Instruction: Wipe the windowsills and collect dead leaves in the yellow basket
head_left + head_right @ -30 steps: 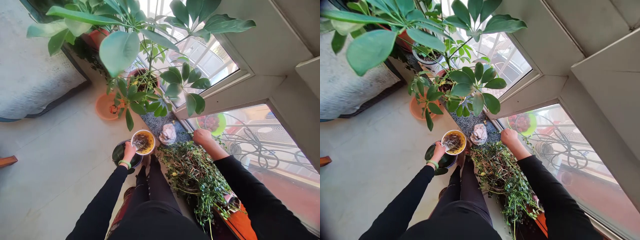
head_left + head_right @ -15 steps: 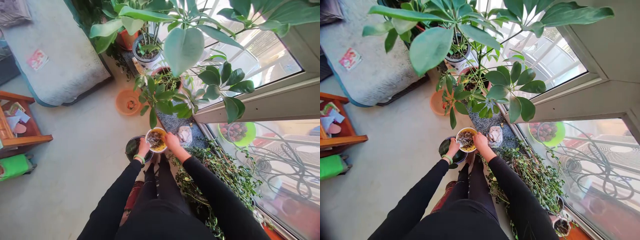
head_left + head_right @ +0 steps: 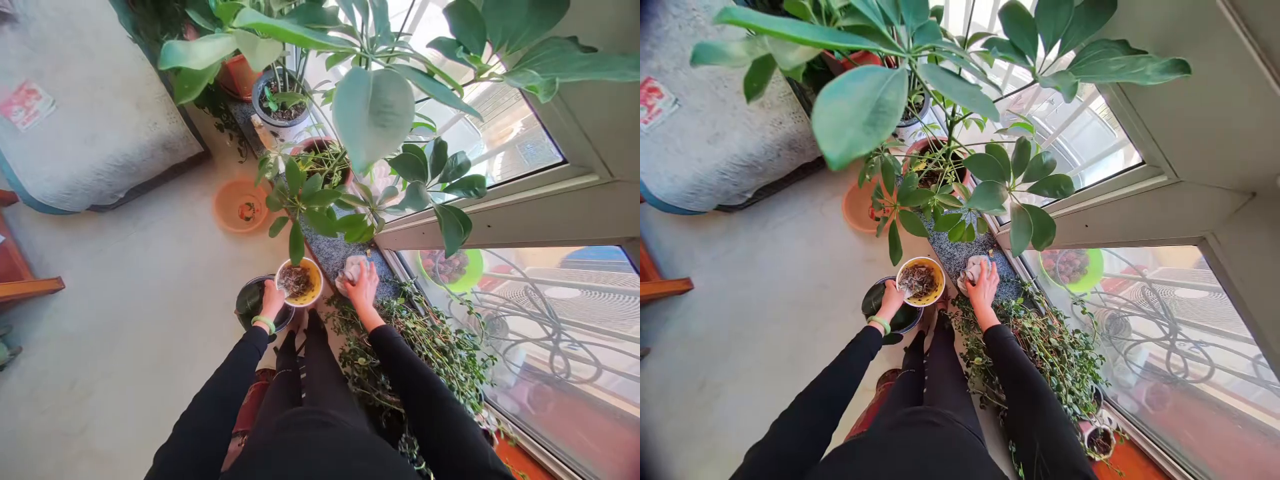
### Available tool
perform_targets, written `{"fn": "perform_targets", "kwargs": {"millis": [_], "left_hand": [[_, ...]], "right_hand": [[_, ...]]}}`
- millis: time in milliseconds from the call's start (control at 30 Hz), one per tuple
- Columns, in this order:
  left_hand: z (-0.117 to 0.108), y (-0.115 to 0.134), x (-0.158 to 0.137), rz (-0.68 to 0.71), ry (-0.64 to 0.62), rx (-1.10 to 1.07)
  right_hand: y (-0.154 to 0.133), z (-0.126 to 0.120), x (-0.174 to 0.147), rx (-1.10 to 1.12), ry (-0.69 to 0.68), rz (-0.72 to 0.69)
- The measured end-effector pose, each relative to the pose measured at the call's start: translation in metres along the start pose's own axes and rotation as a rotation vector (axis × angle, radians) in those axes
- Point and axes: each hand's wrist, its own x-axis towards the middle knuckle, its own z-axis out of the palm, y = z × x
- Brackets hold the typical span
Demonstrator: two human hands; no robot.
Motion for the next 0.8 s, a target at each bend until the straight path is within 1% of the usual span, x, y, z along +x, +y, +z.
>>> {"fn": "perform_targets", "kwargs": {"millis": [67,133,167,233,300,333,367,433,500,567,600,667,700,733,800], "left_hand": [[0.001,0.001,0.001,-0.004,0.001,0.006],[0.002,0.002,0.002,-0.005,0.002,0.015],[0.002,0.003,0.003,-0.005,0.004,0.020],[0.003,0.005,0.004,-0.007,0.009,0.027],[0.004,0.006,0.005,-0.012,0.014,0.030],[0.004,0.007,0.007,-0.013,0.016,0.030],[0.005,0.008,0.008,-0.014,0.018,0.031],[0.007,0.011,0.011,-0.013,0.023,0.033],[0.010,0.015,0.014,-0.012,0.029,0.037],[0.013,0.019,0.017,-0.012,0.028,0.042],[0.014,0.022,0.019,-0.013,0.025,0.043],[0.017,0.026,0.021,-0.016,0.017,0.043],[0.018,0.027,0.022,-0.016,0.013,0.043],[0.018,0.029,0.023,-0.017,0.011,0.042],[0.019,0.031,0.024,-0.014,0.009,0.044]], "right_hand": [[0.001,0.013,0.005,0.039,-0.020,-0.034],[-0.001,0.019,0.008,0.117,-0.004,-0.062],[-0.001,0.019,0.009,0.169,0.029,-0.068],[0.003,0.014,0.013,0.264,0.143,-0.050],[0.013,0.007,0.022,0.304,0.286,0.032],[0.019,0.004,0.029,0.307,0.337,0.094],[0.025,0.002,0.038,0.307,0.359,0.158],[0.033,0.003,0.057,0.309,0.337,0.262],[0.035,0.008,0.072,0.313,0.289,0.301],[0.033,0.013,0.078,0.321,0.246,0.266],[0.031,0.014,0.077,0.336,0.210,0.209],[0.029,0.012,0.073,0.385,0.121,0.048],[0.029,0.009,0.072,0.403,0.099,-0.017],[0.029,0.006,0.072,0.408,0.104,-0.051],[0.030,0.000,0.078,0.373,0.160,-0.018]]}}
